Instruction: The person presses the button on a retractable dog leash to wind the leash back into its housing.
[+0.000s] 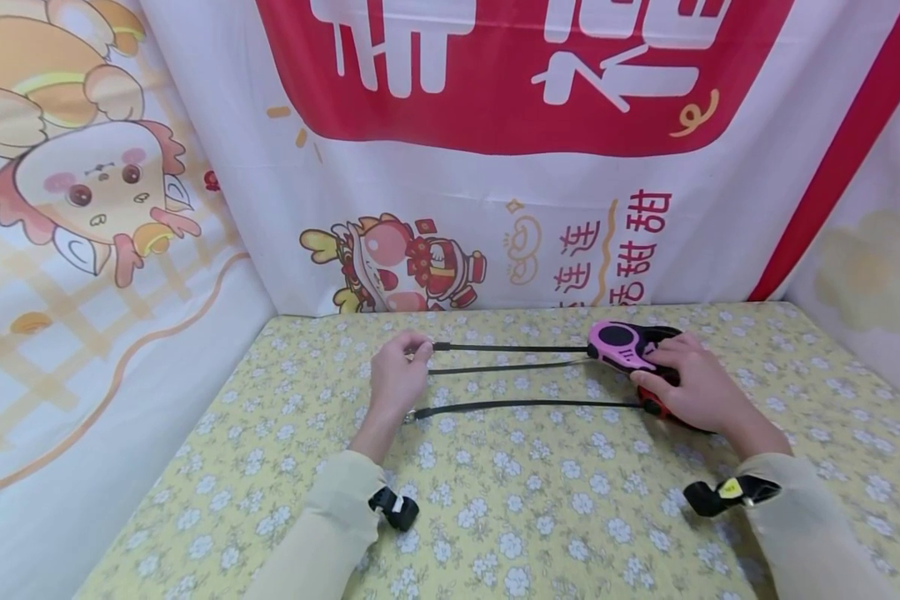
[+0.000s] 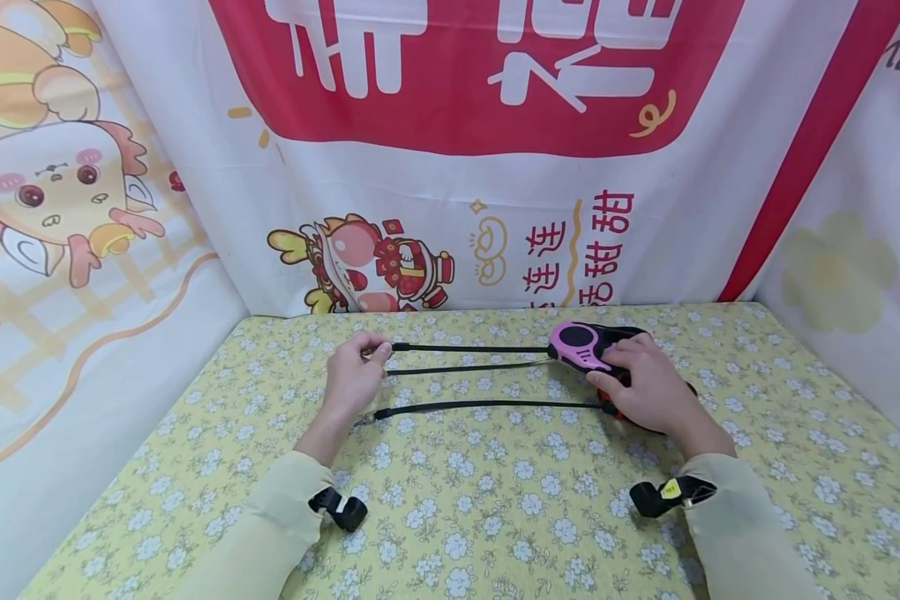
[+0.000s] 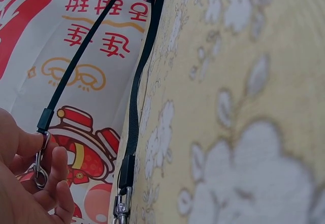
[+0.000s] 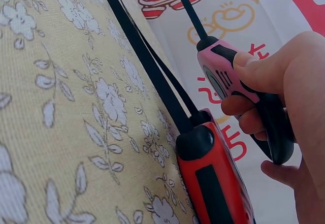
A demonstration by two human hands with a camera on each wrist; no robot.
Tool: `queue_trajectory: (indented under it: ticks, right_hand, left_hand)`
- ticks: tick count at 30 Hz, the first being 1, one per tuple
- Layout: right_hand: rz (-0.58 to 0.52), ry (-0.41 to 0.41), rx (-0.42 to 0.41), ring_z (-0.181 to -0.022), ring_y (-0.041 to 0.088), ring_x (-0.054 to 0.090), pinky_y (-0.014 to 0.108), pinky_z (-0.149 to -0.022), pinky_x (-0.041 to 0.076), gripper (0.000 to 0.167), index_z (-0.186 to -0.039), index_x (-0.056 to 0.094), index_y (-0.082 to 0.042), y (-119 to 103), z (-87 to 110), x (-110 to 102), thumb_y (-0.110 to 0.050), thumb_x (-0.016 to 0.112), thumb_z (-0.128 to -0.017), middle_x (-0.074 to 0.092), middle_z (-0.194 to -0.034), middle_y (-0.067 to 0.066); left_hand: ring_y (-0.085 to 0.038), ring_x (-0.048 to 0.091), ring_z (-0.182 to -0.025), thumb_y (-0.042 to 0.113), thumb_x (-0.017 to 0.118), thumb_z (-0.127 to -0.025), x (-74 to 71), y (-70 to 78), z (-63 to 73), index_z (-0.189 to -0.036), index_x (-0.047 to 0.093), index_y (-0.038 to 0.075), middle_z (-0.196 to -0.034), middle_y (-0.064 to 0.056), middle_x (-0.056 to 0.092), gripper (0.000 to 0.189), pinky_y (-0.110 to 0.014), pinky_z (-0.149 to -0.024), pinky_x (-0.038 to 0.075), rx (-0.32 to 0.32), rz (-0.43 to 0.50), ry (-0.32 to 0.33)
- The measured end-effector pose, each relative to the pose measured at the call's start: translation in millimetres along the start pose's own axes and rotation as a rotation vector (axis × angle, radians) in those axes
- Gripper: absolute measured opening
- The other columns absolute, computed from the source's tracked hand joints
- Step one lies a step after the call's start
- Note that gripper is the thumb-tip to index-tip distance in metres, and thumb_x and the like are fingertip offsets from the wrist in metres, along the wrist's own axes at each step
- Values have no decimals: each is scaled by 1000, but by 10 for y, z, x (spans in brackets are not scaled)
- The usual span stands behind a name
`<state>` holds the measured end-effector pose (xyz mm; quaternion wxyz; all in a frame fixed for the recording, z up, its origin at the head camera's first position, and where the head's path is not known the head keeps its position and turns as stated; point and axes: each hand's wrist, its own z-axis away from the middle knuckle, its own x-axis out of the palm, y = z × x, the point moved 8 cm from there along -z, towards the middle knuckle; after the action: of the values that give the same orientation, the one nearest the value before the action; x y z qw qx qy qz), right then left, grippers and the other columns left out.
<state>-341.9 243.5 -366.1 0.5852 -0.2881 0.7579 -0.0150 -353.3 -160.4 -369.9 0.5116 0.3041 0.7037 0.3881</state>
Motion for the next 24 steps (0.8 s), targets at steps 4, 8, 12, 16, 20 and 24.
queue_trajectory:
  ticks: [4,8,12,16,20,24]
  right_hand:
    - [10,-7,-4,-122,42,52,67,-102,45,50,-128,71,8,-12,-3,7,-33,72,-101,66,-133,32]
    - [17,-38,-5,-126,44,51,68,-105,44,53,-131,69,9,-31,-17,35,-35,70,-102,65,-136,33]
    - [22,-58,-13,-130,47,51,70,-108,42,54,-132,68,9,-51,-30,72,-35,70,-102,64,-139,34]
    - [29,-66,-13,-131,48,51,69,-109,42,54,-132,68,10,-49,-37,98,-35,70,-102,64,-139,34]
    - [39,-72,-15,-130,48,51,69,-108,43,54,-132,67,10,-43,-40,106,-35,70,-102,63,-139,35]
    - [45,-76,-13,-130,48,51,69,-108,43,55,-132,67,10,-40,-40,118,-36,69,-103,62,-140,35]
  left_hand:
    - [-28,67,-112,24,63,-107,3,0,3,-118,74,13,-123,-6,74,19,-47,-99,53,-2,-4,0]
    - [-28,67,-112,23,65,-106,20,6,1,-114,74,14,-123,-6,74,15,-46,-99,53,1,-4,-4]
    - [-27,67,-111,22,65,-106,43,15,-5,-113,74,15,-123,-7,75,14,-45,-96,53,6,-5,-17]
    - [-27,67,-107,21,65,-106,49,17,-3,-113,74,15,-124,-7,75,14,-44,-93,53,4,-9,-20]
    - [-27,66,-107,22,64,-106,57,3,-5,-114,74,15,-124,-6,74,15,-43,-93,52,-13,-11,-27]
    - [-27,66,-111,23,64,-107,63,-7,-3,-114,74,15,-125,-6,74,16,-44,-95,52,-23,-13,-32]
